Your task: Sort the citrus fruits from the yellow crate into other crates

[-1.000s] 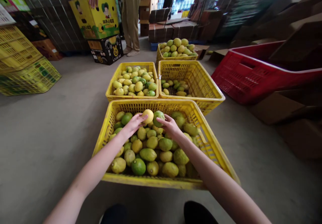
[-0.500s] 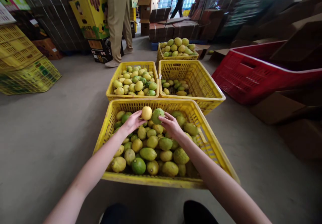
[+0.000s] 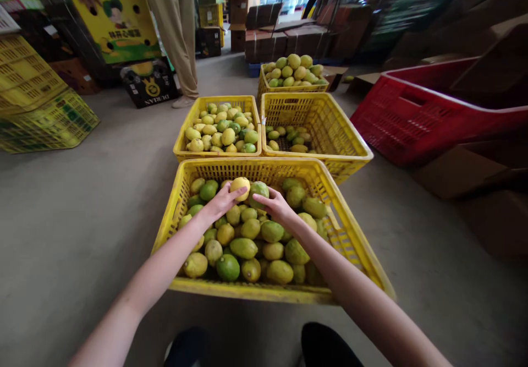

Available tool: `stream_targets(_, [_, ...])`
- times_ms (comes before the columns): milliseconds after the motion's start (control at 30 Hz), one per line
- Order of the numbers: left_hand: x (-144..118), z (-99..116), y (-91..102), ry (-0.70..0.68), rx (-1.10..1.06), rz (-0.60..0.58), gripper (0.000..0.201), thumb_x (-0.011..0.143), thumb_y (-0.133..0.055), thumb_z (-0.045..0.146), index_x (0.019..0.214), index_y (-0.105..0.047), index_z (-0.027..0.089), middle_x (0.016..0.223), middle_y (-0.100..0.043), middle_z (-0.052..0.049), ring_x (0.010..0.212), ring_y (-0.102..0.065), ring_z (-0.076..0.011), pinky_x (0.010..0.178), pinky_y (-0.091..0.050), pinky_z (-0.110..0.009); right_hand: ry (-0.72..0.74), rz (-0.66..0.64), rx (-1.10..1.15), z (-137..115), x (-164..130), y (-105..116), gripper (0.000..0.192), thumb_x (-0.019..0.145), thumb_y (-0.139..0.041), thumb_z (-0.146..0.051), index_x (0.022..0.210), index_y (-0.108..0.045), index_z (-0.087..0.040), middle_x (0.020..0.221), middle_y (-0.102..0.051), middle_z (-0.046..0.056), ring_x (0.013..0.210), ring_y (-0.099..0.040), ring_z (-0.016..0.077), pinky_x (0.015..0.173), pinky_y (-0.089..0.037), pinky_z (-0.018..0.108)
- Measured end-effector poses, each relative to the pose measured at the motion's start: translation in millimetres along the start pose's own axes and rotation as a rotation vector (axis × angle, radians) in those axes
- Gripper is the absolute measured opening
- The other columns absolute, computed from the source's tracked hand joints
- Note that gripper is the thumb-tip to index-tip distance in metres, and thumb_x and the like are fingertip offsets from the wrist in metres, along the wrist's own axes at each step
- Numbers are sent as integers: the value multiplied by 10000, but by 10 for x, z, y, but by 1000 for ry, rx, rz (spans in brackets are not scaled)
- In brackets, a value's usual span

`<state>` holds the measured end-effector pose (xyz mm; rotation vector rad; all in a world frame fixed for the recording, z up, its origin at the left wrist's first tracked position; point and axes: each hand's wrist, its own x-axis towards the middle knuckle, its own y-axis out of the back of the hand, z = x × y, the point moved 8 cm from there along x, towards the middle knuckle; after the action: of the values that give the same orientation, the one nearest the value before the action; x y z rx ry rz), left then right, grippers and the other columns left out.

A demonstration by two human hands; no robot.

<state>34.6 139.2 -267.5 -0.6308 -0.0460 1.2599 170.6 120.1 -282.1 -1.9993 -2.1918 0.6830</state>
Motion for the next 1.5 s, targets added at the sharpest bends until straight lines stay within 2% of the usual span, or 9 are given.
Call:
stream_targets(233, [56,3,130,47,64,40,313,760,-833,338,972,-681,166,971,-712,-56,1057,-640,-221,911,-488,-286,17,94,66,-23,58,138,473,536,-919,-442,906,-707,-237,917,-760,30,826,-713,232,740,-603,358])
stream_targets(367, [71,-9,151,104,-121,93,114,925,-642,279,976,-650,178,912,-711,-51,968,-658,-201,875,-512,-292,45,90,100,-81,76,156,393,595,-862,-481,859,-681,-253,912,-760,45,946,-712,272,791,-597,386])
stream_targets(567, [-3,14,90,214,-258,104,251,1000,-436,319,1061,-632,174,984,-712,-90,985,-691,-240,830,-571,-346,-33,35,187,-95,46,73,310,645,-753,-441,881,-696,-250,887,-768,45,1017,-705,307,820,-603,434])
stream_targets(733, [-2,2,23,194,-172,9,280,940,-583,404,1041,-646,151,1043,-699,-122,1017,-681,-264,874,-568,-359,-69,-12,197,-104,10,-2,370,657,-748,-503,902,-685,-232,905,-765,76,952,-717,319,748,-613,440])
stream_targets(833, [48,62,75,17,-1,32,320,796,-783,323,1019,-608,175,1064,-666,-91,1021,-659,-238,917,-543,-345,14,69,118,-139,3,61,411,614,-833,-496,882,-644,-248,868,-733,30,862,-708,250,720,-596,364])
stream_targets(967, [50,310,129,-401,353,80,601,555,-915,192,1023,-539,216,1040,-599,-15,970,-614,-171,897,-513,-287,246,229,-36,-270,-19,195,577,487,-930,-426,884,-545,-263,900,-652,-33,824,-655,177,765,-560,318])
stream_targets(1200, [-47,511,92,-735,683,78,598,593,-892,281,1050,-513,216,1082,-589,-39,974,-595,-180,900,-500,-321,579,265,-433,-467,-110,137,570,531,-908,-394,953,-548,-259,1035,-612,22,1047,-593,245,903,-525,400])
stream_targets(1333, [-15,484,137,-663,610,101,643,551,-919,365,1031,-519,215,1062,-604,-35,959,-619,-181,851,-525,-307,618,282,-439,-511,-182,99,540,551,-907,-359,959,-570,-253,1034,-629,22,1044,-601,236,929,-521,399])
stream_targets(1500, [73,267,189,-297,341,113,601,631,-849,577,982,-548,193,872,-653,-10,701,-650,-140,645,-548,-256,314,179,-145,-372,-119,59,426,598,-874,-448,848,-608,-227,876,-674,-7,765,-638,166,673,-571,291])
